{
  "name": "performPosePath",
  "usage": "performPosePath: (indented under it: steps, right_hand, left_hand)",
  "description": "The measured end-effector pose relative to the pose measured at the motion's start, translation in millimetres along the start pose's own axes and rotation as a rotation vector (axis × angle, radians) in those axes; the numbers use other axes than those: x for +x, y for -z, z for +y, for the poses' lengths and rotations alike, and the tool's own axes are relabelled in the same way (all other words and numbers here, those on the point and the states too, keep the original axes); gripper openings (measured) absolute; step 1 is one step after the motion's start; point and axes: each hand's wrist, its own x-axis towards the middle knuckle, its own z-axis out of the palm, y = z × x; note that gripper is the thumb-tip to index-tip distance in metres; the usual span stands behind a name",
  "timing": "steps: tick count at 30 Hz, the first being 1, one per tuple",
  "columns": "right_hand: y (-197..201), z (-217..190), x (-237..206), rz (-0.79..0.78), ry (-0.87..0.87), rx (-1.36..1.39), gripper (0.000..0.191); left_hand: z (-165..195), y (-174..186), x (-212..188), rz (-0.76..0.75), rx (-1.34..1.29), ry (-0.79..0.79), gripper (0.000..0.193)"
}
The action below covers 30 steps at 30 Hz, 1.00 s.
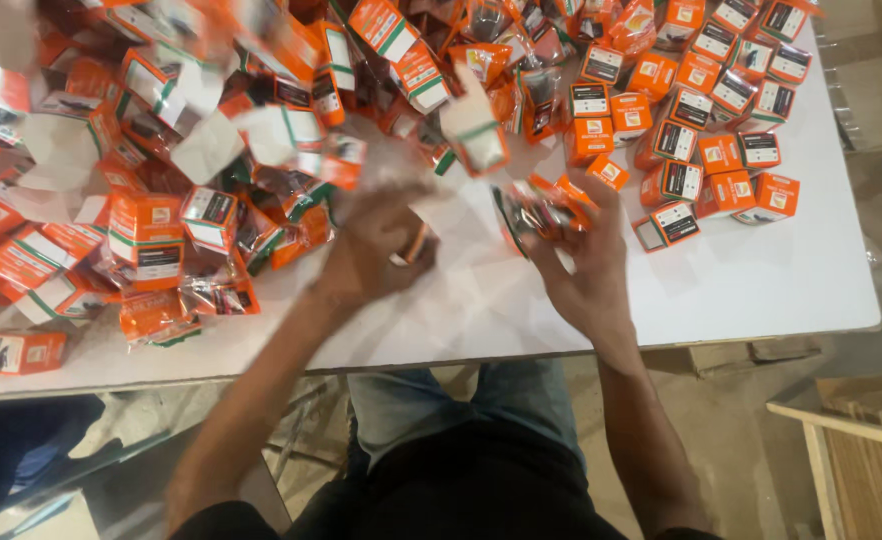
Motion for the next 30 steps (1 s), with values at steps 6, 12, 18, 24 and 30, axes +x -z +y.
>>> performPosePath:
  steps: [6,12,18,24,30]
  right_hand:
    - [21,14,-61,0.013,-0.258,0.345,0.037]
    - [22,3,-81,-0.009,-0.023,-0.018,0.044]
    - [9,-10,-70,-0.061,-0.083,0.01,0.041]
    - [-16,-20,-53,-0.26,-0.106,-0.854,0.023]
    - [-15,-30,-42,-0.526,0.227,-1.006,0.048]
  left_hand:
    - [58,-54,-35,-0.022,-0.11,0.201,0.04]
    - [71,-65,-32,-0.041,-0.187,0.305,0.045]
    - [75,-71,-27,0.021,-0.166,0.302,0.077]
    - [72,-81,-40,0.075,-0.224,0.354,0.09]
    - [73,-76,-42,0.06,-0.204,0.327,0.096]
